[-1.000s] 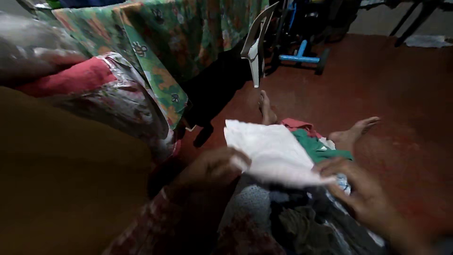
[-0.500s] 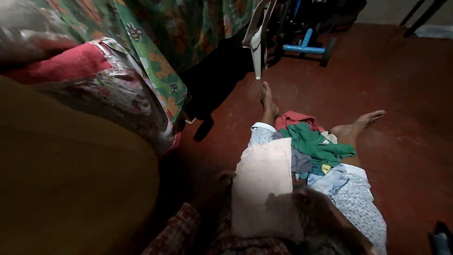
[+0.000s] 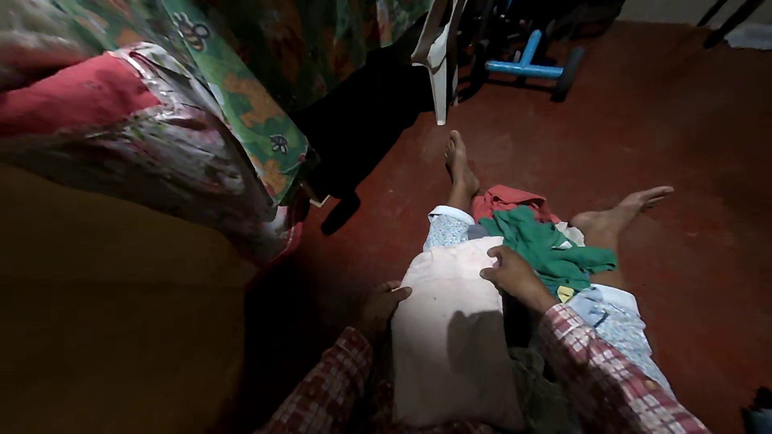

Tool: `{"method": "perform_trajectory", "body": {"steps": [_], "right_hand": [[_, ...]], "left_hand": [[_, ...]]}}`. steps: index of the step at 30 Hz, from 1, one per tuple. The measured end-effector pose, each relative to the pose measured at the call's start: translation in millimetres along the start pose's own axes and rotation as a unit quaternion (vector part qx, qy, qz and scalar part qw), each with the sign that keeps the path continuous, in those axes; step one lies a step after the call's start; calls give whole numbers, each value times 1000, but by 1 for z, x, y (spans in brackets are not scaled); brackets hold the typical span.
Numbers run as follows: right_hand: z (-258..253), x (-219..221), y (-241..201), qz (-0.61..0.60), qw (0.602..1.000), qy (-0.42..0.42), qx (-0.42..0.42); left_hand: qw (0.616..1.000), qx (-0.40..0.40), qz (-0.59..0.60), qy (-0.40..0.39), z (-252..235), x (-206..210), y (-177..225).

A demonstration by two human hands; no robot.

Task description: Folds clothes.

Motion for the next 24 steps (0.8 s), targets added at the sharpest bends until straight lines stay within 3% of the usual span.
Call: {"method": "perform_trajectory", "body": {"steps": [3,6,8,10,12,14,16,19,22,24], "right_hand": [[1,3,-3,42,996,-66,32],[11,2,-8,67,994,-78,-32],[28,-1,-6,31,987,-41,-155],[49,4,1,-11,951,9,-309],[69,14,7,9,913,-6,-409],[83,21,8,64,885,-64,-456],[89,23,4,78,885,-95,-449],[87,15,-8,84,927,-124,-343],[85,10,-7,18,953,-50,-300],[81,9,-3,-54,976,-18,-209]], "left_hand": [[988,84,-125,46,7,-4,6],[972,184,-120,81,7,-6,7],[963,248,-63,89,3,-7,4],[959,276,33,53,-5,-9,-2],[964,254,79,-5,-11,-12,-5],[980,189,48,-40,-12,-13,-7],[991,119,26,-58,-15,-11,-10],[995,37,50,-81,-16,-12,-13],[997,13,50,-61,-15,-14,-12],[997,13,70,-31,-14,-14,-11]]}}
Point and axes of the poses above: each hand's wrist, its own z-axis away from the middle knuckle, its own x-axis out of the palm, y = z × x, the point moved 1 cm from there along -z, towards the middle knuckle, and after that the axes turned 12 degrees about y, right-handed, at the moved point
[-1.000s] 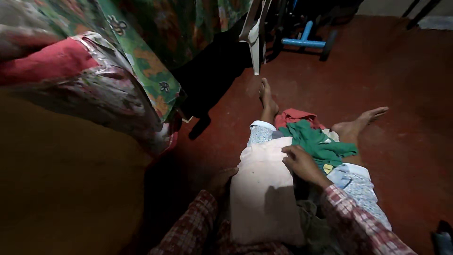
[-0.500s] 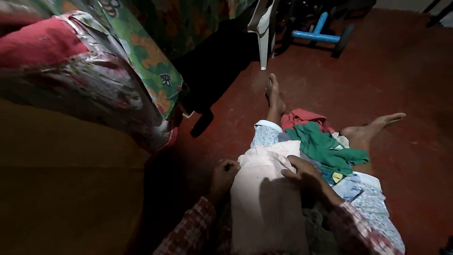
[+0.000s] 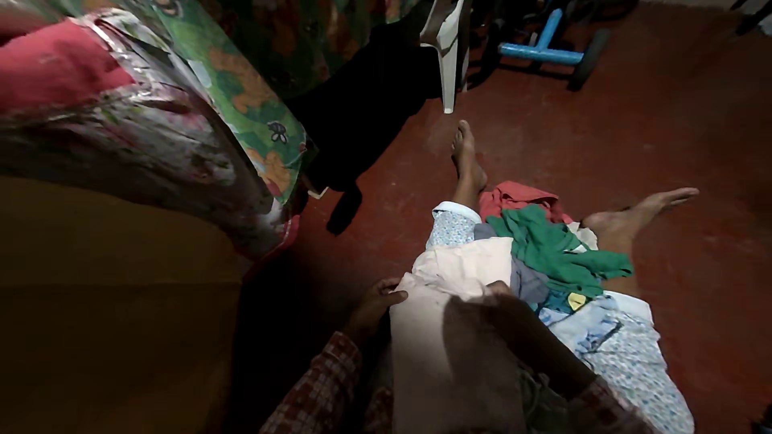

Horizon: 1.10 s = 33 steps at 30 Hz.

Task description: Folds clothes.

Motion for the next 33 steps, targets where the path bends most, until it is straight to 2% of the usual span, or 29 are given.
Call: {"method": "perform_trajectory", "body": {"steps": [2,3,4,6,8,9,11,13,15,16,17,19,21,22,24,26,29,33], "right_hand": [[-3,-4,-3,-82,988,53,123],[-3,-4,-3,-129,975,92,153],[-3,-2,-1,-180,962,128,163],[-2,-1,5,-268,937,150,170],[-3,-3,3,-260,935,138,198],[-4,-5,0,-207,947,123,211],[-3,-8,-1,-77,980,52,176],[-2,-10,4,2,997,-28,70],[1,-20,-5,11,996,-86,-25],[2,-26,-10,-18,995,-78,-52],[3,-31,-16,-71,996,-43,-40],[-1,-41,-21,-207,975,38,68],[-13,-39,-1,-326,934,86,117],[-20,-34,12,-348,924,82,137],[-30,-20,34,-322,926,70,185],[-36,-6,57,-302,927,94,199],[-34,0,69,-315,923,110,190],[-34,-2,63,-285,937,109,172]], "left_hand": [[999,2,37,17,4,2,6],[998,-4,61,11,7,3,10],[996,-15,87,-6,11,4,14],[989,-49,137,-37,16,5,18],[983,-83,156,-56,19,7,20],[982,-87,150,-72,19,7,19],[984,-64,132,-97,17,7,16],[987,-18,117,-105,14,7,15],[983,33,127,-131,14,6,17],[974,54,150,-160,13,5,19],[961,72,181,-195,13,4,22],[934,99,233,-251,13,7,33],[936,103,223,-251,5,12,36],[945,85,211,-236,-2,16,34],[969,23,180,-166,-14,23,28],[980,-4,154,-123,-21,28,28],[987,9,111,-116,-20,33,33],[993,55,66,-80,-22,39,38]]}}
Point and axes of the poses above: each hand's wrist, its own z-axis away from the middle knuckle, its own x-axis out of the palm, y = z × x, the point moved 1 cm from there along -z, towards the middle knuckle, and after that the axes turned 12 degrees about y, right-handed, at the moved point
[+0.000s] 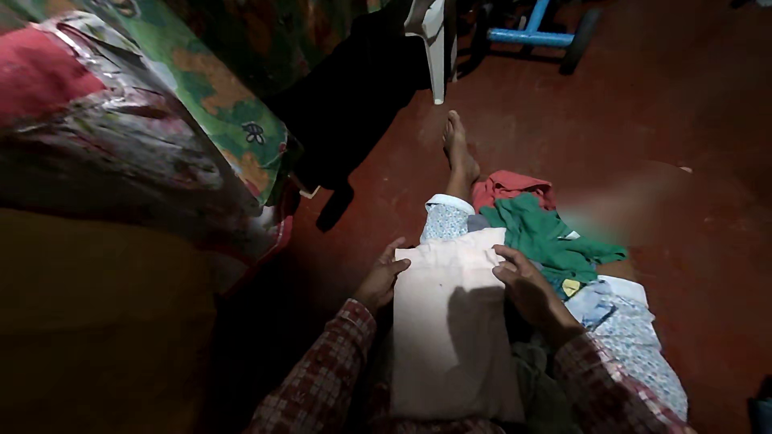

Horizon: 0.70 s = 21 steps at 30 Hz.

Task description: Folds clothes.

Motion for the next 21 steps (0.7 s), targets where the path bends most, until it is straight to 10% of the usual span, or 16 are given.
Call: {"method": "perform_trajectory", "body": {"steps": [13,21], "right_hand": [[14,-18,6,-22,997,71,-5],[51,-33,20,213,973,-31,88]], "left_hand": [[975,103,-175,86,-11,0,7],[959,77,-260,83,59,-46,-14]]}}
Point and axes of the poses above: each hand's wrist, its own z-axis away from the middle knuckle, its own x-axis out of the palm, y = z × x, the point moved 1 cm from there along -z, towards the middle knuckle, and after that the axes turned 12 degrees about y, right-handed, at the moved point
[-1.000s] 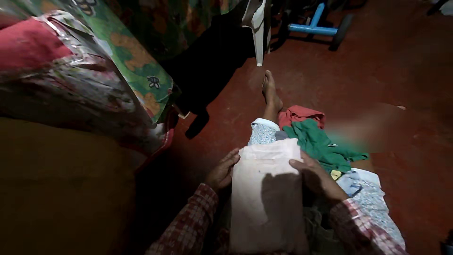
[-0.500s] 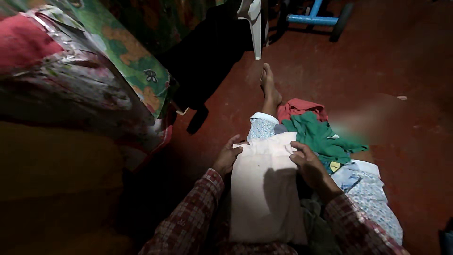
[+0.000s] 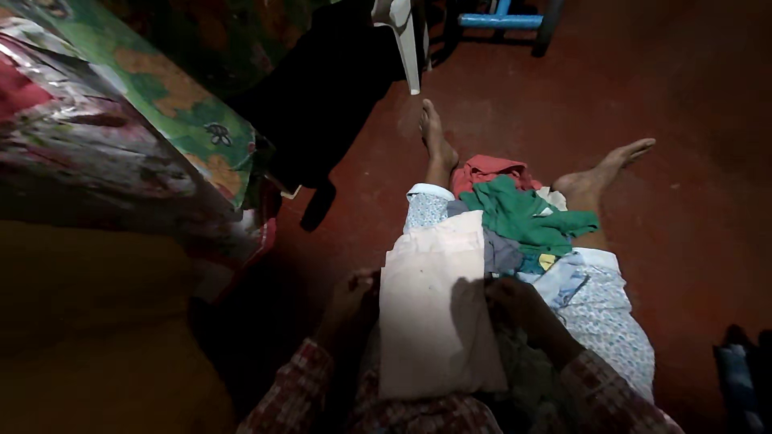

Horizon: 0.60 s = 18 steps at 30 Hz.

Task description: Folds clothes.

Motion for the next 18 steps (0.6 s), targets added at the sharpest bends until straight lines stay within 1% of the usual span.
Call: {"method": "perform_trajectory", "body": {"steps": [2,5,7,10,13,15,18], "right_hand": [[2,2,2,16,1000,-9,-6],[2,6,3,38,999,-20,9],[4,6,4,55,998,-35,20],[11,5,6,77,995,-54,44],[20,3,8,86,994,-57,40],[24,2,8,92,994,-46,30],[29,2,5,112,993,-31,27]], "left_hand": [[999,-37,-15,-4,24,-7,-1],[992,-92,-66,-58,53,-15,2],[985,-101,-89,-107,70,-20,3],[976,-123,-105,-146,98,-24,6],[970,-108,-112,-186,113,-26,-3],[971,-70,-112,-198,119,-26,-8],[977,-12,-136,-164,128,-23,-9]]}}
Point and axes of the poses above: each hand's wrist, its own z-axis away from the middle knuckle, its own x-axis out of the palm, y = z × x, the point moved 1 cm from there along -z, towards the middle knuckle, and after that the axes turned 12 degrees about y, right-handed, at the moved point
